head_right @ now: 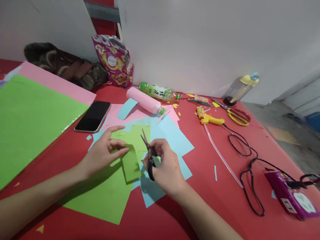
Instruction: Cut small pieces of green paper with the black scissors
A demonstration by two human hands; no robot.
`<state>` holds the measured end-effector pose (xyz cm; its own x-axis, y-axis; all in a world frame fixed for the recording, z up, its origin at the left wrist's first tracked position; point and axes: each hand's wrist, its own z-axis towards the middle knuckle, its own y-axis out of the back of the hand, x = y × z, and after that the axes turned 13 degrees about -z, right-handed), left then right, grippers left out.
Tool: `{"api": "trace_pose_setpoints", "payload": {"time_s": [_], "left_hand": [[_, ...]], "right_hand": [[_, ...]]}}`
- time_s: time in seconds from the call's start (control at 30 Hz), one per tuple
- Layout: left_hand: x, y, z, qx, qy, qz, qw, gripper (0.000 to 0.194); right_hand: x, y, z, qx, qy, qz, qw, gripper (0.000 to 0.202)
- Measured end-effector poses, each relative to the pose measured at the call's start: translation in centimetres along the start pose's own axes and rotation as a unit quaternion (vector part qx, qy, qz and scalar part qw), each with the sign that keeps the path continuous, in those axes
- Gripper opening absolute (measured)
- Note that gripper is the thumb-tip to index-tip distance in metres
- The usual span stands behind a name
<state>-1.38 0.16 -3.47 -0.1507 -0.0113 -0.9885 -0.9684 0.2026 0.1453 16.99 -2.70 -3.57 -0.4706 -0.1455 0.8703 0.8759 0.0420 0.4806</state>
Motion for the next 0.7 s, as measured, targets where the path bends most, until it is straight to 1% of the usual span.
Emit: {"api": "trace_pose_setpoints", "payload": {"time_s": [0.1, 0.17, 0.33, 0.43, 0.7], "left_hand": [[-0.5, -0.9, -0.9, 0.042, 0.021, 0.020, 0.999, 0.052], [-0.7, -1.4, -1.4, 0.053, 0.029, 0.039, 0.997, 0.051], [-0.6, -2.1, -2.4, 0.083, 0.012, 0.050, 0.995, 0.048], [-0.4, -2.2, -2.7, 0.090, -0.002, 0.042, 0.995, 0.047], [-0.6, -2.3, -2.8, 0.097, 0.005, 0.006, 0.995, 0.042]], "right_hand": [[0.0, -0.4, -0.1, 0.017, -0.016, 0.026, 0.999, 0.035], [0.0, -0.6, -0.2, 0.027, -0.026, 0.042, 0.998, 0.035], [0.1, -1.0, -0.4, 0.036, -0.030, 0.042, 0.998, 0.035], [0.0, -1.2, -0.5, 0.030, -0.030, 0.009, 0.999, 0.034], [0.2, -1.2, -0.6, 0.025, -0.033, -0.038, 0.998, 0.032]]}}
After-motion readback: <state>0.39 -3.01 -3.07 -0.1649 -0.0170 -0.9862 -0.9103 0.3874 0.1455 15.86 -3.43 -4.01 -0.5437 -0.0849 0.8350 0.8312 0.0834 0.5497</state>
